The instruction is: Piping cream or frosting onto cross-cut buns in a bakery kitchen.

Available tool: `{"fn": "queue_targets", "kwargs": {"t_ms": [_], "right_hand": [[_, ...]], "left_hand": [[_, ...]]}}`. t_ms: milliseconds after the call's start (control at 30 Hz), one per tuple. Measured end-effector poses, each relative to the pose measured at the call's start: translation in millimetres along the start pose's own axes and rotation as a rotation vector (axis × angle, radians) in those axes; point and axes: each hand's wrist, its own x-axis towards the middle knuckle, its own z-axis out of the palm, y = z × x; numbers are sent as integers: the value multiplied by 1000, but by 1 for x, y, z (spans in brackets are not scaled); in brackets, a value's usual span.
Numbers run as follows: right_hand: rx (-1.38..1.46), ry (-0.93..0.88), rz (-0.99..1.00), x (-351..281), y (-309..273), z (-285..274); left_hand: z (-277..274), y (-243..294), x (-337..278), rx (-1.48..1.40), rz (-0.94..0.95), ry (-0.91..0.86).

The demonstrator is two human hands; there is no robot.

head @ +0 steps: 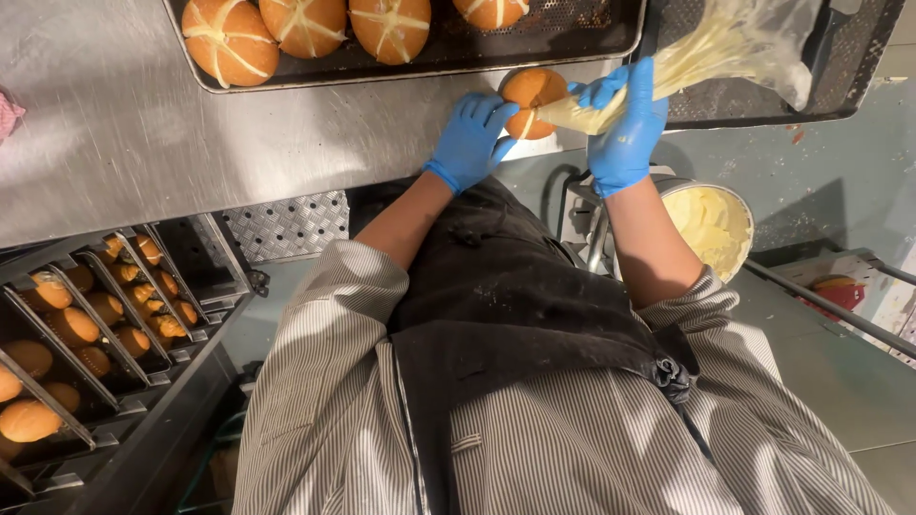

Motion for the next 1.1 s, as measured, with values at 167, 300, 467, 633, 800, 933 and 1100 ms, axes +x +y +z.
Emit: {"fn": "queue_targets", "kwargs": {"t_ms": [167,300,467,633,800,933,1100], "right_hand": [[-123,-61,-45,2,7,7],[-269,-117,-96,1,11,9],[-380,-170,-109,-6,7,13],[-408,-155,-108,-6,13,13],[-364,-116,-169,2,30,9],[-347,-89,-221,5,40,10],[-342,-52,-205,3,46,25]], "left_hand": [[-2,-1,-7,-15,3,1],[-4,0,-5,-10,8,-39],[-2,1,-4,25,-15,-61],[7,-3,-9,38,-8,-32],[1,-1,-5,36,29,-25],[-3,1,-4,40,20,-71],[-1,-3,-10,-22,14,-73]]}}
